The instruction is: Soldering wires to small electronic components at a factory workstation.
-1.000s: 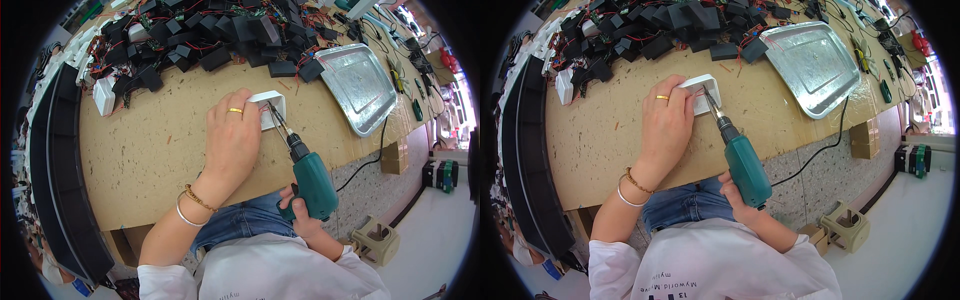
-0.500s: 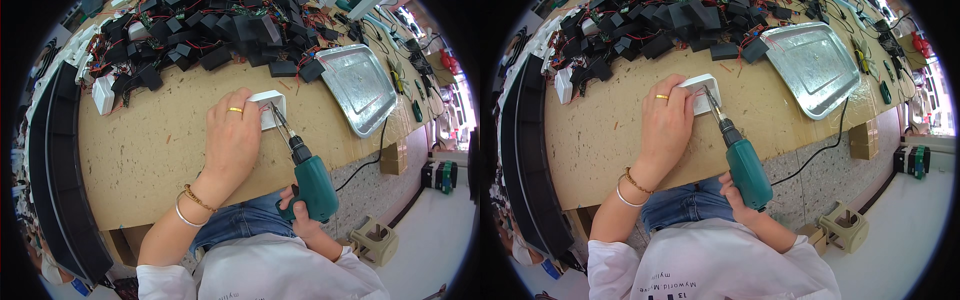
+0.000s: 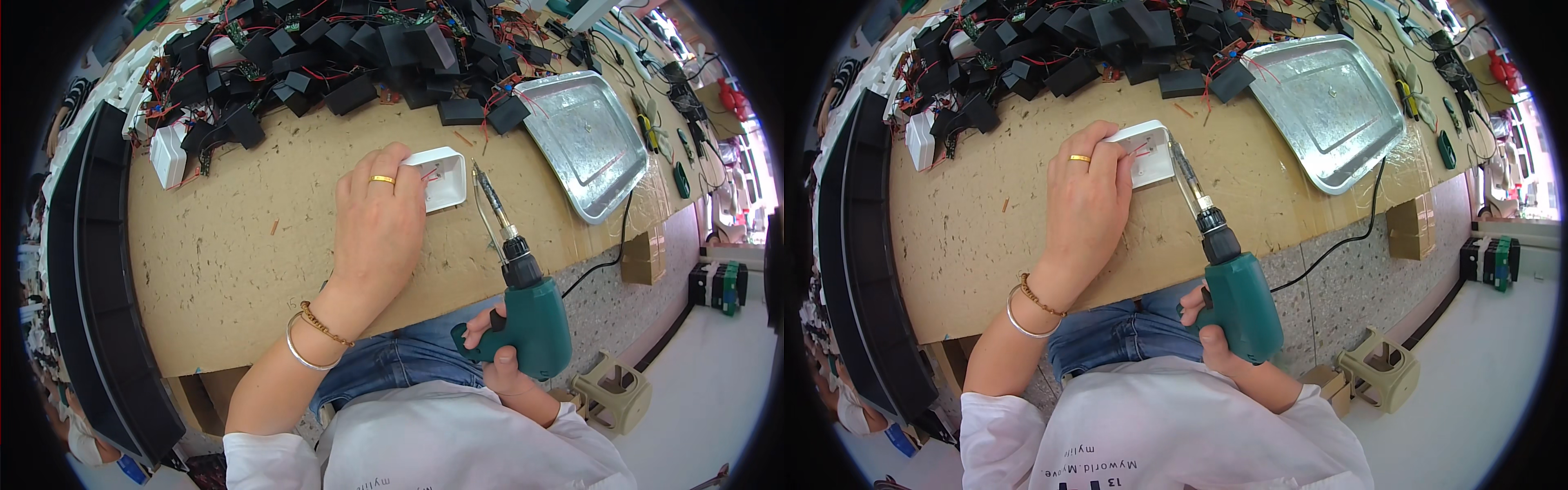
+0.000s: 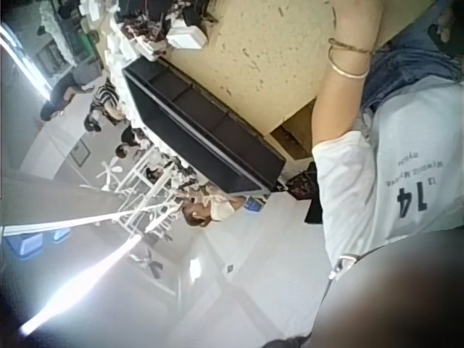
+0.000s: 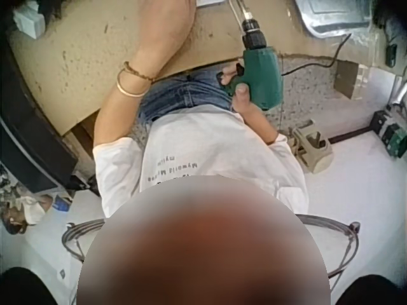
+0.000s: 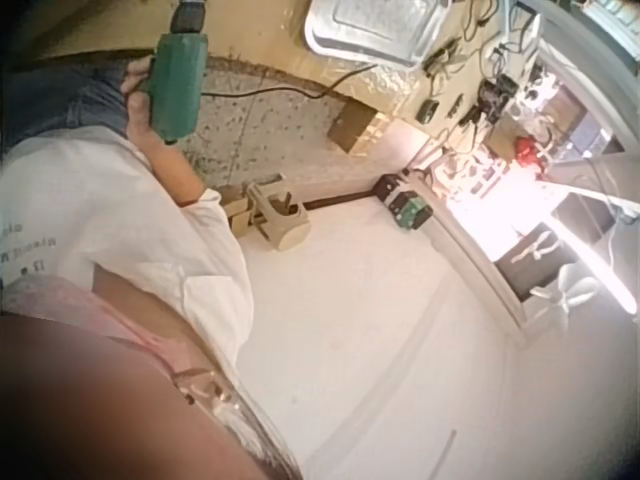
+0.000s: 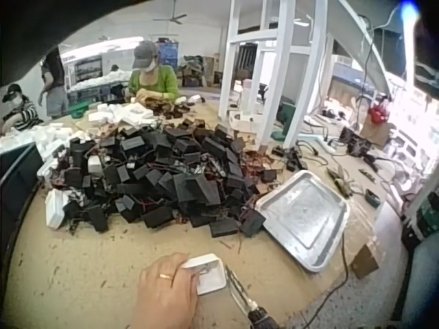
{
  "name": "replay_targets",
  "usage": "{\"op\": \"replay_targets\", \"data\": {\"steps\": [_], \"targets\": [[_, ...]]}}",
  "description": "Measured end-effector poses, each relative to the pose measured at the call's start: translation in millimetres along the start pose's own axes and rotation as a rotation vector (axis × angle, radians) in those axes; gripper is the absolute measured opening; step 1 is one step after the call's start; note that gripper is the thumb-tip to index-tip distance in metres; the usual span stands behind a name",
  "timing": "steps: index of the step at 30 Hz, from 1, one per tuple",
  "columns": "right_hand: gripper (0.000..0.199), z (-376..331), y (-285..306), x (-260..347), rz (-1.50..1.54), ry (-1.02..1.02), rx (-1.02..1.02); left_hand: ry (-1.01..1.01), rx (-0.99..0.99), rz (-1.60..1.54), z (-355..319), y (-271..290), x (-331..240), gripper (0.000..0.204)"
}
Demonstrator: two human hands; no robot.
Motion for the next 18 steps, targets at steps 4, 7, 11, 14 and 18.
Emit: {"op": "replay_targets", "data": {"steps": [4,7,11,14,18], "targets": [[0.067,-0.4,0.7,-1.7,0.002,0.004,0.007,0.003,0.010,0.005,0.3,-0.6,0.1,0.015],[0.067,0.3,0.9,-1.1,0.004,0.013,0.007,-0.002,0.007,0.008,0.2,1.1,0.0,0.016],[0.066,-0.9,2.2,-0.1,0.002,0.029,0.022,-0.026,-0.003,0.051,0.6,7.1,-2.3,0.020],[0.065,-2.4,4.3,-0.9,0.013,0.045,0.028,-0.039,-0.006,0.078,-0.6,13.2,-1.9,0.025],[0.065,-5.2,7.8,-0.6,0.036,0.056,0.022,-0.003,0.017,0.070,-2.9,31.0,0.3,0.037]]}}
Point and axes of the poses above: each hand's wrist, its own z-axis towards the middle knuckle, its own y-axis out of the back of the hand, x = y × z, the point moved 8 cm from there along z, towards the middle knuckle, and after that the axes turned 11 degrees about x, right-handed, at the moved point
